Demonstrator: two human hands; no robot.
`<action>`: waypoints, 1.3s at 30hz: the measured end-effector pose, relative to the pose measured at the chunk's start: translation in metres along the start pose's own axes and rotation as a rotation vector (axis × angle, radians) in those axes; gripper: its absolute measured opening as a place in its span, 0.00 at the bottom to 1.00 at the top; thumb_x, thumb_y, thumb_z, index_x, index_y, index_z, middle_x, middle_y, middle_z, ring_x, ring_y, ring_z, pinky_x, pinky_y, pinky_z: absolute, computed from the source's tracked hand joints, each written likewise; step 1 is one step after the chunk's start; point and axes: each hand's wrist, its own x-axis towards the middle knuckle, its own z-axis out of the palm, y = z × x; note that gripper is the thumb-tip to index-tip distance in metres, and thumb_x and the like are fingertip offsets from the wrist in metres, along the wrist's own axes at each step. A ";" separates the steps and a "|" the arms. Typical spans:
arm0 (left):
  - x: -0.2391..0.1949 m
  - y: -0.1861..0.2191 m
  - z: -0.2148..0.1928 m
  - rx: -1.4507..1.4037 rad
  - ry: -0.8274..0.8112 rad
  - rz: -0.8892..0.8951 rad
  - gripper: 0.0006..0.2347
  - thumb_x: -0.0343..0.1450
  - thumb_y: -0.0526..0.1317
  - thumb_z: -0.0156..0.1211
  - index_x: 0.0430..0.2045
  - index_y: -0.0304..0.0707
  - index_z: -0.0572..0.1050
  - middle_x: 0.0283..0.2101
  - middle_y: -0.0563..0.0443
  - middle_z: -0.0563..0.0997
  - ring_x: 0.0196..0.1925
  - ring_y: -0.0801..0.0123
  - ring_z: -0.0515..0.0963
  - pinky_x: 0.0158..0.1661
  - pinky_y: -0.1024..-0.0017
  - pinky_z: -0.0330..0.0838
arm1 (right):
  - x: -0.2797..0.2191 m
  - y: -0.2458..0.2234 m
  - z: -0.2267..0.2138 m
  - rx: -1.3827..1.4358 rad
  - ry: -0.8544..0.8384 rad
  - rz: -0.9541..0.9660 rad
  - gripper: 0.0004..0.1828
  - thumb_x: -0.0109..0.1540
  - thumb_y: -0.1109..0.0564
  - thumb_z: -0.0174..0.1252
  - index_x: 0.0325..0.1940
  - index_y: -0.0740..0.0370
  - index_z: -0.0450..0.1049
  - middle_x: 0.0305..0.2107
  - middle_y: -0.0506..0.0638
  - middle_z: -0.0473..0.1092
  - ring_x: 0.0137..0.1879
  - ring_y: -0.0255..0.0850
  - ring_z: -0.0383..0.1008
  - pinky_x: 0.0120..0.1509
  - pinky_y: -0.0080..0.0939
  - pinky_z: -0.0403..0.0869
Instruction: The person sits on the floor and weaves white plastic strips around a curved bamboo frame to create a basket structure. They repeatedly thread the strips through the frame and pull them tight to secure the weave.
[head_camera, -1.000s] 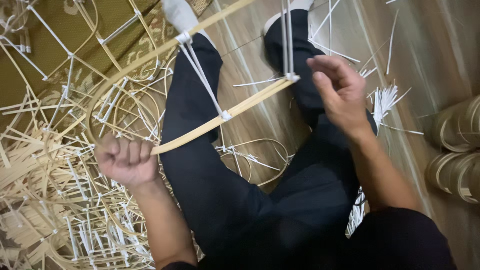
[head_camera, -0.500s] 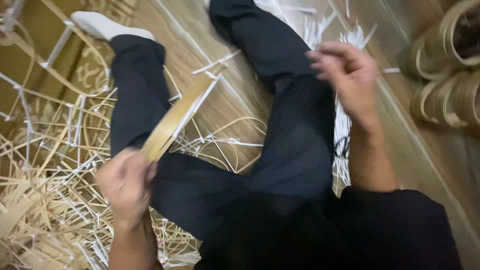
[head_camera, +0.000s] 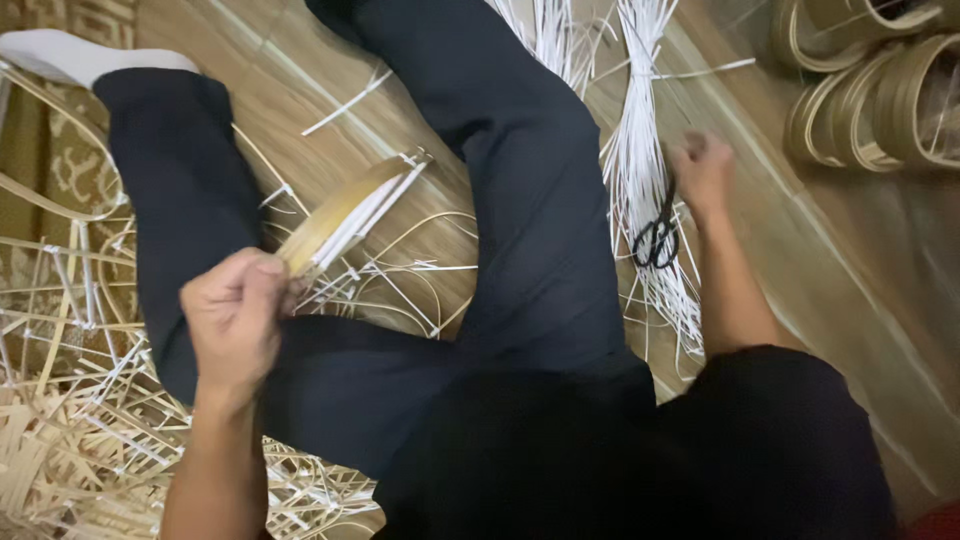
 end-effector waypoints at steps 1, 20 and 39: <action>0.000 0.001 0.000 0.005 -0.014 0.001 0.12 0.81 0.35 0.53 0.27 0.28 0.76 0.25 0.54 0.76 0.26 0.81 0.69 0.30 0.80 0.61 | 0.005 -0.001 0.009 -0.092 0.010 -0.068 0.21 0.63 0.59 0.67 0.57 0.73 0.75 0.38 0.59 0.79 0.42 0.44 0.81 0.46 0.41 0.77; -0.007 0.009 0.014 -0.067 -0.144 -0.048 0.10 0.81 0.38 0.53 0.29 0.33 0.71 0.25 0.58 0.72 0.26 0.83 0.66 0.28 0.81 0.61 | 0.031 -0.021 0.052 -0.427 0.194 -0.352 0.26 0.55 0.63 0.68 0.56 0.73 0.72 0.32 0.59 0.78 0.42 0.60 0.77 0.48 0.59 0.72; -0.010 0.008 0.020 -0.106 -0.193 -0.062 0.12 0.81 0.39 0.53 0.28 0.33 0.72 0.23 0.59 0.70 0.25 0.83 0.65 0.27 0.81 0.59 | -0.007 -0.056 -0.004 -0.105 0.086 -0.084 0.15 0.61 0.63 0.70 0.50 0.71 0.76 0.33 0.54 0.80 0.37 0.38 0.81 0.41 0.37 0.77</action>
